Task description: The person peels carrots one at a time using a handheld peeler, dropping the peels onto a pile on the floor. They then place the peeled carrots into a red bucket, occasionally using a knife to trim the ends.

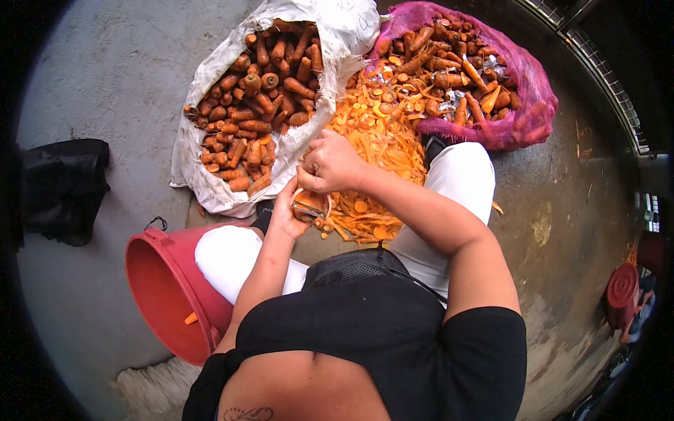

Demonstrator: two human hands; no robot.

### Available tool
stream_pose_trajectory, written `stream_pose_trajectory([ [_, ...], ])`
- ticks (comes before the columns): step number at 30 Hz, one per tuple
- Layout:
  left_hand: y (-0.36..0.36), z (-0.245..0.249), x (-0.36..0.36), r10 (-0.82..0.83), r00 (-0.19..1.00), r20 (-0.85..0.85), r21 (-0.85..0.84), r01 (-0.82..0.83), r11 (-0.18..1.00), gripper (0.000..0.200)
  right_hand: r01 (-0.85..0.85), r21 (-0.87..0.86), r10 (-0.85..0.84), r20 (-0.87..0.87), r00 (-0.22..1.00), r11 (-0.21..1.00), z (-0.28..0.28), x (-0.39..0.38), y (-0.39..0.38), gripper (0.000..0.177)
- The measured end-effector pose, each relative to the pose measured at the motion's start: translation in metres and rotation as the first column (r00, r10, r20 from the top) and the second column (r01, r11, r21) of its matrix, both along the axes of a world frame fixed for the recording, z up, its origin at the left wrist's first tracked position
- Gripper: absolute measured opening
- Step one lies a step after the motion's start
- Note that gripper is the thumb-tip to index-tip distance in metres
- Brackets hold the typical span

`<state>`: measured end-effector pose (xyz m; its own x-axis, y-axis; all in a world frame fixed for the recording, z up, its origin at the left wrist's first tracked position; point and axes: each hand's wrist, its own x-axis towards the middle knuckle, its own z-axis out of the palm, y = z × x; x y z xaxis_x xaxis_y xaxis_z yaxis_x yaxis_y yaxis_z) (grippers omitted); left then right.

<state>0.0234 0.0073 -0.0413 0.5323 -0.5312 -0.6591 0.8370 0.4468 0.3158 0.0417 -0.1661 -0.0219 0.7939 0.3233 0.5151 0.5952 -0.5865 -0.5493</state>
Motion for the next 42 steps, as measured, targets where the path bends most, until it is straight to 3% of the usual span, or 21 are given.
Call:
stream_pose_trajectory([
  [6, -0.002, 0.023, 0.003, 0.032, 0.998, 0.063, 0.081, -0.037, 0.996, 0.035, 0.004, 0.170, 0.006, -0.059, 0.998, 0.985, -0.010, 0.005, 0.008, 0.037],
  [9, 0.005, 0.020, -0.003, -0.062, 0.971, 0.232, 0.145, 0.028, 0.989, 0.038, 0.147, 0.046, -0.124, -0.321, 0.939, 0.988, -0.026, 0.025, -0.006, 0.037],
  [10, 0.009, 0.020, -0.008, -0.115, 0.984, 0.135, 0.137, 0.097, 0.986, 0.041, 0.173, -0.098, -0.198, -0.416, 0.887, 0.980, -0.019, 0.037, -0.023, 0.041],
  [12, 0.010, 0.029, -0.016, -0.187, 0.968, 0.170, 0.105, 0.171, 0.980, 0.041, 0.345, -0.345, -0.368, -0.004, 0.930, 0.873, -0.058, 0.060, -0.056, 0.043],
  [13, 0.004, 0.037, -0.019, -0.183, 0.965, 0.187, 0.137, 0.159, 0.978, 0.041, 0.416, -0.408, -0.501, -0.122, 0.857, 0.812, -0.061, 0.062, -0.065, 0.047],
  [15, 0.003, 0.035, -0.013, -0.129, 0.980, 0.151, 0.124, 0.111, 0.986, 0.041, 0.548, -0.339, -0.626, -0.191, 0.756, 0.765, -0.057, 0.065, -0.068, 0.049],
  [16, 0.003, 0.033, -0.010, -0.093, 0.987, 0.133, 0.116, 0.078, 0.990, 0.041, 0.593, -0.367, -0.673, -0.142, 0.726, 0.717, -0.051, 0.062, -0.064, 0.047],
  [19, 0.013, 0.013, 0.001, -0.033, 0.995, 0.096, 0.001, 0.033, 0.999, 0.044, 0.484, -0.165, -0.510, -0.347, 0.787, 0.860, -0.033, 0.052, -0.044, 0.037],
  [21, 0.013, -0.004, 0.004, -0.032, 0.995, 0.092, 0.049, 0.027, 0.998, 0.044, 0.365, -0.004, -0.332, -0.421, 0.844, 0.931, -0.020, 0.040, -0.028, 0.033],
  [23, 0.010, -0.011, 0.005, -0.020, 0.998, 0.067, 0.112, 0.012, 0.994, 0.043, 0.199, 0.034, -0.191, -0.152, 0.970, 0.979, -0.009, 0.026, -0.015, 0.032],
  [26, 0.002, -0.001, 0.004, 0.073, 0.996, -0.046, 0.143, -0.065, 0.988, 0.036, 0.068, 0.117, -0.064, -0.039, 0.997, 0.991, 0.002, 0.008, 0.001, 0.033],
  [30, -0.003, 0.007, 0.000, 0.059, 0.996, -0.071, 0.147, -0.048, 0.988, 0.035, 0.038, -0.006, -0.038, 0.023, 0.999, 0.999, 0.006, 0.002, 0.003, 0.032],
  [36, 0.000, 0.007, 0.000, 0.018, 0.999, 0.027, 0.098, -0.020, 0.995, 0.034, 0.011, 0.101, -0.013, 0.019, 1.000, 0.995, -0.003, 0.005, 0.006, 0.031],
  [40, -0.010, 0.036, 0.003, 0.094, 0.995, 0.035, 0.196, -0.099, 0.976, 0.035, 0.035, 0.142, -0.022, -0.093, 0.995, 0.989, -0.009, 0.009, 0.010, 0.032],
  [42, -0.002, 0.023, 0.006, 0.058, 0.992, 0.112, 0.240, -0.084, 0.967, 0.036, 0.058, 0.123, -0.040, -0.148, 0.988, 0.991, -0.022, 0.017, 0.012, 0.032],
])
